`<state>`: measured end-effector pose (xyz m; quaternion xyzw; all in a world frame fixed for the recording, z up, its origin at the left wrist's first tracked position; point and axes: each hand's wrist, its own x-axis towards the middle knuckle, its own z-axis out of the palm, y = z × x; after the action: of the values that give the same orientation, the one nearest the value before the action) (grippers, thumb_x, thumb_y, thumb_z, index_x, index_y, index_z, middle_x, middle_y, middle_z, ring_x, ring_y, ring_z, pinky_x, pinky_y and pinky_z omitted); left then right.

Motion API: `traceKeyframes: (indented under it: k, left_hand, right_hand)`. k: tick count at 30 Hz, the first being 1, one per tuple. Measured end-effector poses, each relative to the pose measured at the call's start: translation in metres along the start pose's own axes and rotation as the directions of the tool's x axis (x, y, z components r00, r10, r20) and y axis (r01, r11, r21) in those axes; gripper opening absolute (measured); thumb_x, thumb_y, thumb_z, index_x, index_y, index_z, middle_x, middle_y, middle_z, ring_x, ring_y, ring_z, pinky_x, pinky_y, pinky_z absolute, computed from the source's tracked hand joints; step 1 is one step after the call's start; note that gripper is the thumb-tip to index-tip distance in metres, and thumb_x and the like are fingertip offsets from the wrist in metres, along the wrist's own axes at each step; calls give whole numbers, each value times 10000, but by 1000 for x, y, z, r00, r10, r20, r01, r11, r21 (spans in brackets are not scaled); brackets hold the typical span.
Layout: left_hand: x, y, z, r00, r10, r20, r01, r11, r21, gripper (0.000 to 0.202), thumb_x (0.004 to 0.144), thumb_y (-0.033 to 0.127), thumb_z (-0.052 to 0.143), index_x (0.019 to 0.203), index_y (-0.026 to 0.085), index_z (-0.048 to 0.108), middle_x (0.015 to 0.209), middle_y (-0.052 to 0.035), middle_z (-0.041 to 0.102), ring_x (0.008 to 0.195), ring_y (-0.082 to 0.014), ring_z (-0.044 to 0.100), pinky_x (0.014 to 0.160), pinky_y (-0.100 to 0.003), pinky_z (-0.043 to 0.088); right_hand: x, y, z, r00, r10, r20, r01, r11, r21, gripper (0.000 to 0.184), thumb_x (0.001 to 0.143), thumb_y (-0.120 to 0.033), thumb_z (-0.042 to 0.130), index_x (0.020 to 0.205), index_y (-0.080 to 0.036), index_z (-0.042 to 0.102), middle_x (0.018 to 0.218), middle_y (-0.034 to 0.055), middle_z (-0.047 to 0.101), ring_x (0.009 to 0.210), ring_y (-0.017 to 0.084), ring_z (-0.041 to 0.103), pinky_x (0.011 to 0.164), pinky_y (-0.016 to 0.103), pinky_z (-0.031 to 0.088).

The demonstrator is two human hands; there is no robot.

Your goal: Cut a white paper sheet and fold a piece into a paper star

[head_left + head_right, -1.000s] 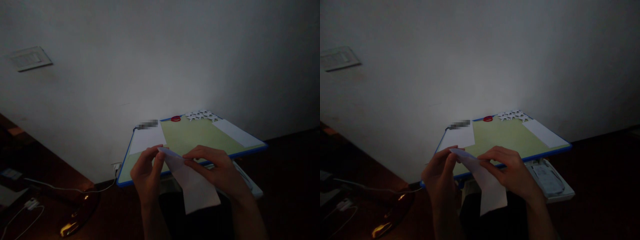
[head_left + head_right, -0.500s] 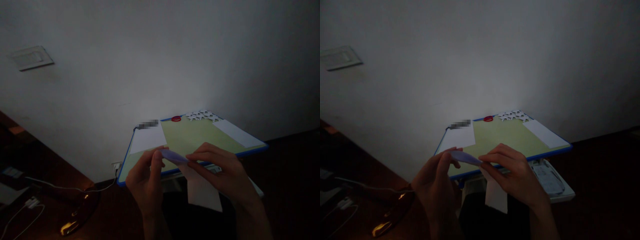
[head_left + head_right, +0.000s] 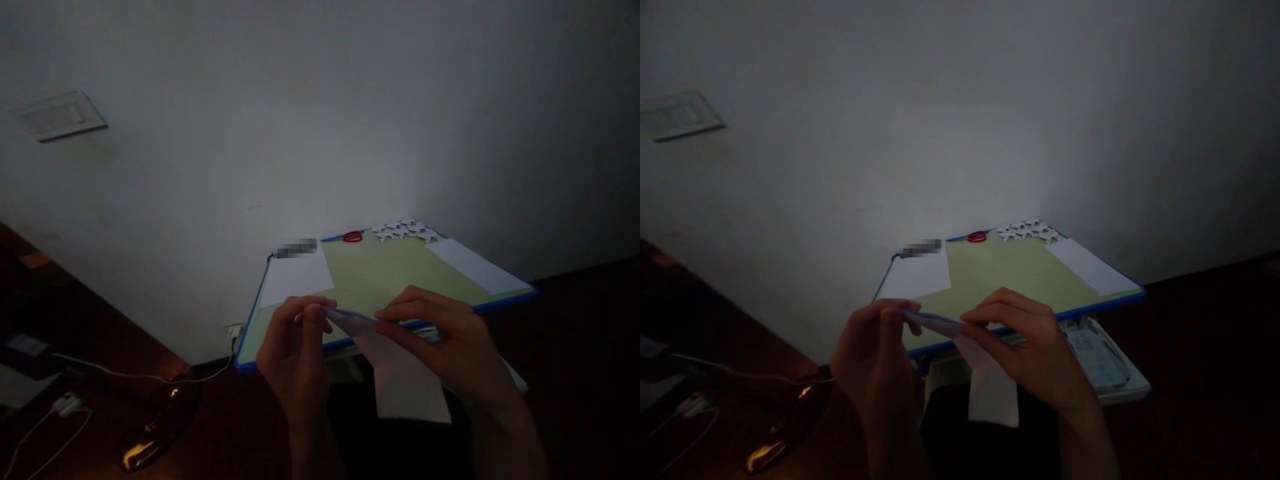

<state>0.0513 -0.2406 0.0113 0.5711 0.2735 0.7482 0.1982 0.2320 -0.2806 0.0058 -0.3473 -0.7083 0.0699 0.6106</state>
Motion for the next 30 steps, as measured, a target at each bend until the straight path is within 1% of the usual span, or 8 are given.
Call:
traceKeyframes:
  k: [4, 7, 10, 14, 17, 23, 26, 30]
  left_hand:
    - [-1, -4, 3, 993, 119, -20, -117, 991, 63, 114, 1031, 215, 650, 927, 199, 695, 824, 5, 698, 754, -110, 662, 686, -216, 548]
    - [-2, -9, 6, 983, 178, -49, -173, 981, 85, 117, 1053, 222, 612, 947, 195, 654, 814, 6, 660, 749, -114, 641, 683, -222, 534]
    - [-4, -13, 10, 983, 157, -96, -149, 985, 88, 136, 1068, 245, 585, 949, 196, 629, 795, 5, 623, 711, -126, 614, 650, -246, 519]
    - [-6, -15, 13, 979, 141, -149, -136, 990, 45, 139, 1073, 268, 573, 951, 207, 598, 768, 16, 587, 666, -137, 590, 604, -269, 509]
    - [-6, -16, 15, 974, 140, -175, -137, 990, 32, 135, 1072, 277, 579, 958, 208, 598, 760, 19, 597, 647, -136, 599, 583, -271, 514]
    - [-8, -17, 16, 959, 172, -225, -161, 985, 69, 149, 1072, 282, 584, 946, 205, 612, 748, 26, 613, 640, -127, 621, 595, -268, 540]
    - [-9, -17, 17, 960, 157, -234, -148, 987, 54, 131, 1069, 271, 586, 962, 204, 620, 750, 29, 625, 636, -126, 634, 588, -270, 554]
    - [-8, -13, 20, 953, 196, -233, -194, 981, 32, 111, 1066, 253, 588, 976, 198, 623, 741, 35, 634, 609, -121, 637, 566, -265, 562]
  right_hand:
    - [-2, -1, 3, 999, 43, 16, -43, 998, 47, 139, 913, -132, 811, 1000, -238, 784, 901, -17, 754, 820, 124, 724, 721, 250, 571]
    - [-3, -2, 5, 997, 67, 33, -69, 996, 64, 151, 910, -127, 813, 990, -253, 788, 894, -31, 753, 813, 113, 723, 720, 235, 567]
    - [-2, -6, 7, 996, 80, 38, -83, 995, 63, 153, 908, -134, 819, 989, -260, 787, 886, -39, 751, 803, 107, 718, 718, 230, 562]
    - [-2, -10, 8, 995, 85, 44, -88, 994, 72, 144, 897, -144, 834, 971, -259, 789, 859, -48, 743, 772, 100, 705, 703, 225, 556]
    - [-3, -11, 9, 994, 92, 53, -96, 992, 84, 141, 895, -151, 838, 968, -262, 793, 848, -50, 737, 759, 100, 700, 687, 227, 554]
    - [-6, -6, 11, 997, 68, 27, -69, 994, 81, 168, 882, -142, 849, 982, -263, 789, 848, -37, 742, 764, 123, 702, 673, 268, 546]
    - [-5, -6, 10, 999, 39, 8, -39, 998, 48, 177, 880, -136, 848, 986, -260, 780, 845, -30, 741, 777, 141, 697, 684, 297, 539]
    - [-5, -9, 9, 1000, 13, -25, -13, 1000, 9, 178, 892, -125, 833, 997, -253, 771, 859, -20, 743, 787, 152, 698, 706, 317, 543]
